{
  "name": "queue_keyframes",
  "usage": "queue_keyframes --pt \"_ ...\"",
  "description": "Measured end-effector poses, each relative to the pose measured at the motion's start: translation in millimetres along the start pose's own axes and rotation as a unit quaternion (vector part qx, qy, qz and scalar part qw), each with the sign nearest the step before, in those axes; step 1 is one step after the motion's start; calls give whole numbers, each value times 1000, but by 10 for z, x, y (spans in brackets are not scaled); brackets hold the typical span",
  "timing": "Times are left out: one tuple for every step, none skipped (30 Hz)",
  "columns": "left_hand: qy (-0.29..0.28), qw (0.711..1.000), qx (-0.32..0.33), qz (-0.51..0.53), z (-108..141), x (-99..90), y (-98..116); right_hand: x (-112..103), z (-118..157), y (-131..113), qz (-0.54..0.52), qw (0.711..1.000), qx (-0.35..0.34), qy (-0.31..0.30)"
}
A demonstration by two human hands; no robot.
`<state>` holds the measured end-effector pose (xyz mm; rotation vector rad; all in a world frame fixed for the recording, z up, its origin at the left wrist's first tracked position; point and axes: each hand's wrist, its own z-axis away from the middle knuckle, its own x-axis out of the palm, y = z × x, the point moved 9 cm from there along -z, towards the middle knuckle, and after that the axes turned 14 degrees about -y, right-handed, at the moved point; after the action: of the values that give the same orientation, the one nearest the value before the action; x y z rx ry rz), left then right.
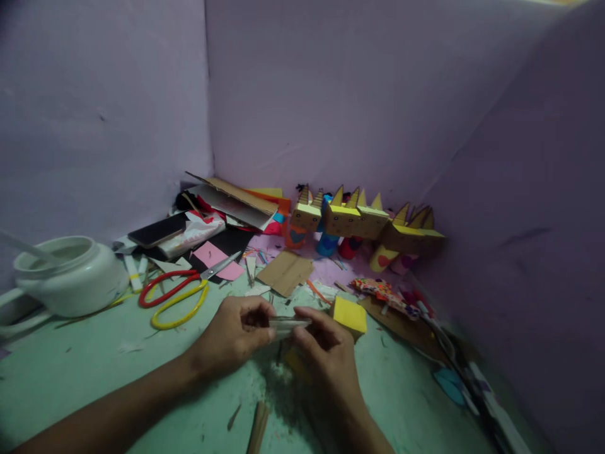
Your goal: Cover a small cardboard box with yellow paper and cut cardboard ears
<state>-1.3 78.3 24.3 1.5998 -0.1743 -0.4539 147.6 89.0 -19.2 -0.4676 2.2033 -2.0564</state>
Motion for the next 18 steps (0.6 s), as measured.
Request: queue_keyframes --pt "0 1000 4 2 1 2 2 -13 2 9 6 1000 3 2" --pt "1 1000 6 2 2 5 3 -17 4 17 3 1000 5 3" --pt "1 1000 8 4 3 10 3 -14 7 22 -5 1000 6 3" --pt "1 1000 10 7 4 17 5 -7 11 21 -14 1000 5 1" --pt "0 1000 11 10 5 23 8 5 15 14 -20 1000 2 -2" --pt "-1 1000 13 12 7 29 14 20 18 3 -24 1000 -1 -7" --pt "-2 1000 16 11 8 33 24 37 22 -8 -28 1000 -6 -12" --pt "-3 1000 18 7 11 35 33 53 26 -14 -31 999 -7 -16" --pt "-2 1000 18 -1 15 34 40 67 30 -19 -36 999 -9 -19" --pt "-1 1000 18 -11 18 34 44 75 35 -21 -41 999 -10 -18" --pt "-1 1000 17 -21 21 34 46 78 40 -20 -45 999 -9 -14" --pt "1 999 16 -30 25 33 44 79 44 -14 -48 999 -6 -10" --pt "2 999 15 -36 28 31 40 76 47 -7 -46 999 -1 -5" --pt "3 999 14 -37 31 30 37 72 49 -2 -41 999 3 -2" --pt "3 999 15 -35 34 28 35 68 50 2 -34 999 5 -1" --pt "3 999 15 -34 37 24 37 59 50 6 -27 1000 7 0" --pt "3 999 16 -31 41 19 42 49 51 9 -20 1000 9 -1" --pt "2 1000 16 -25 44 12 49 38 52 13 -11 1000 10 -3"
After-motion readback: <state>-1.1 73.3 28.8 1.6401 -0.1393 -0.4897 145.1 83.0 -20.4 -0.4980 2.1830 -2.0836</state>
